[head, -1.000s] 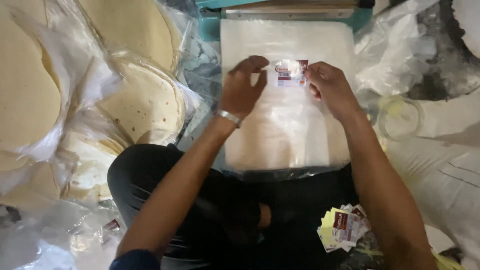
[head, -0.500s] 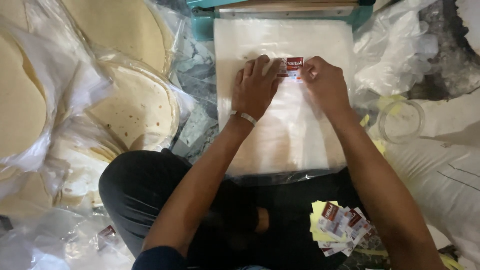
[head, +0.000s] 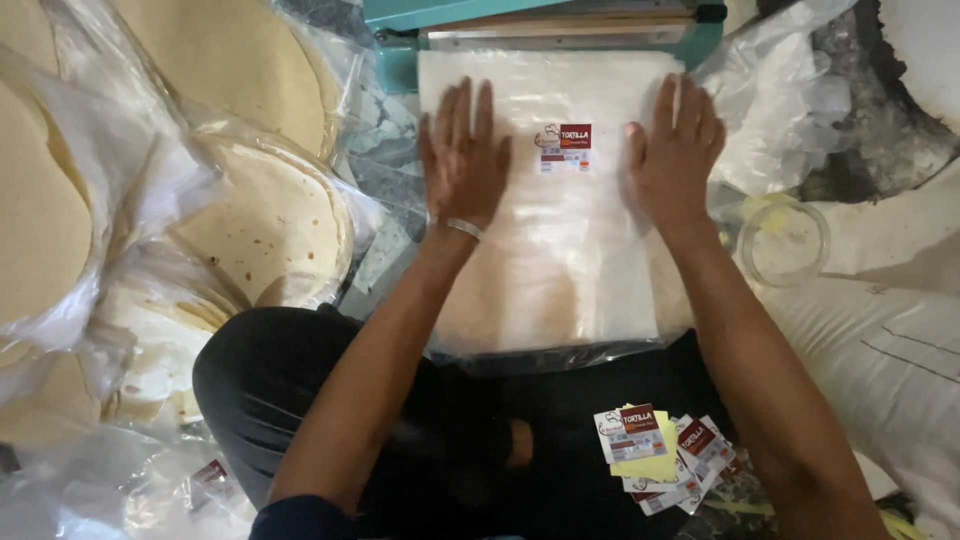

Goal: The person sits on the floor and uses a heat sealer to seal stacks of tortillas in plastic bags, applying labels by hand to the front of each bag.

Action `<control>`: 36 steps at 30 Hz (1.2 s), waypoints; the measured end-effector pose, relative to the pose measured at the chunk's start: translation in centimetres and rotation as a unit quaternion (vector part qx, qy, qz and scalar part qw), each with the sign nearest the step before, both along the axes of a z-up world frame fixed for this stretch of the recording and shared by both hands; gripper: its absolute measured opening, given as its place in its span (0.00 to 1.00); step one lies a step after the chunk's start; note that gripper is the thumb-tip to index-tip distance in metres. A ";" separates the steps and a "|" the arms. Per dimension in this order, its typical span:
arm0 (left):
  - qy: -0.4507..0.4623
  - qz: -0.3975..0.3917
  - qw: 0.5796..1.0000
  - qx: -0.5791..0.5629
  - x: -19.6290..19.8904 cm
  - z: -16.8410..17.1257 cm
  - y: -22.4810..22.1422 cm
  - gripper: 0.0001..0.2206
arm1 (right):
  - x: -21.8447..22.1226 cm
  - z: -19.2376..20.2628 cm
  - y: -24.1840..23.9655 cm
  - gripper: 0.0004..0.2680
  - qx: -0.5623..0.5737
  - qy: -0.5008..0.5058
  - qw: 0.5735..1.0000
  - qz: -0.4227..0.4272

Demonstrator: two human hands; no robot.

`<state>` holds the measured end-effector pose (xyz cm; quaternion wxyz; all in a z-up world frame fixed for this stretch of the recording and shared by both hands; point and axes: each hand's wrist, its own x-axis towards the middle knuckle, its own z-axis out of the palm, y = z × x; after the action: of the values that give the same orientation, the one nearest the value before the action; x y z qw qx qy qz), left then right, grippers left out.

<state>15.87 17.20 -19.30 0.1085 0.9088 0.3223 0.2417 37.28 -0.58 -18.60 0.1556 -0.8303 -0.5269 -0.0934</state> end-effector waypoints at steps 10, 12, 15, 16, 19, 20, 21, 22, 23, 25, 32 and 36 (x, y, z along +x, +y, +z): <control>0.008 0.002 1.000 0.015 -0.7 1.6 2.2 0.15 | -1.0 2.8 0.2 0.08 0.099 0.144 0.984 -0.038; -0.025 0.002 0.999 0.027 -0.7 1.2 3.3 0.10 | -1.4 4.7 0.6 0.08 0.130 0.188 0.973 -0.032; -0.136 -0.024 0.989 -0.052 -0.5 1.0 4.5 0.16 | -0.9 6.6 1.8 0.07 0.209 0.312 0.924 -0.067; -0.111 -0.003 0.990 -0.081 -0.4 1.9 4.5 0.20 | 0.4 5.3 1.5 0.11 0.201 0.225 0.952 -0.045; -0.038 0.013 0.997 -0.059 -0.5 2.3 2.5 0.27 | 0.6 3.9 1.7 0.21 0.130 0.054 0.989 -0.054; 0.009 0.005 1.000 -0.007 -0.5 2.1 1.6 0.29 | 0.1 3.9 1.9 0.27 0.069 -0.033 0.993 -0.088; 0.009 0.004 1.000 -0.007 -0.6 2.0 0.5 0.29 | -1.1 3.5 1.7 0.27 0.068 -0.033 0.993 -0.088; 0.014 -0.033 0.999 0.004 -0.8 2.0 -0.4 0.30 | -2.4 3.1 1.6 0.28 0.003 -0.002 0.999 -0.045; 0.020 -0.070 0.997 0.016 -1.0 1.9 -1.4 0.31 | -3.6 2.7 1.5 0.28 -0.062 0.029 0.998 -0.002; 0.023 -0.070 0.997 -0.015 -1.3 1.5 -1.8 0.33 | -4.0 1.6 1.1 0.28 -0.086 0.054 0.995 0.005; 0.022 -0.058 0.997 -0.047 -1.4 1.5 -1.9 0.33 | -3.6 2.3 1.8 0.28 -0.088 0.116 0.989 0.027; 0.035 -0.055 0.997 -0.049 -1.4 1.3 -1.9 0.33 | -3.1 2.3 1.7 0.28 -0.089 0.114 0.989 0.030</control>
<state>14.47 15.35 -18.02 0.1543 0.9266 0.2870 0.1878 34.18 1.17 -16.33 0.1430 -0.8300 -0.5364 0.0531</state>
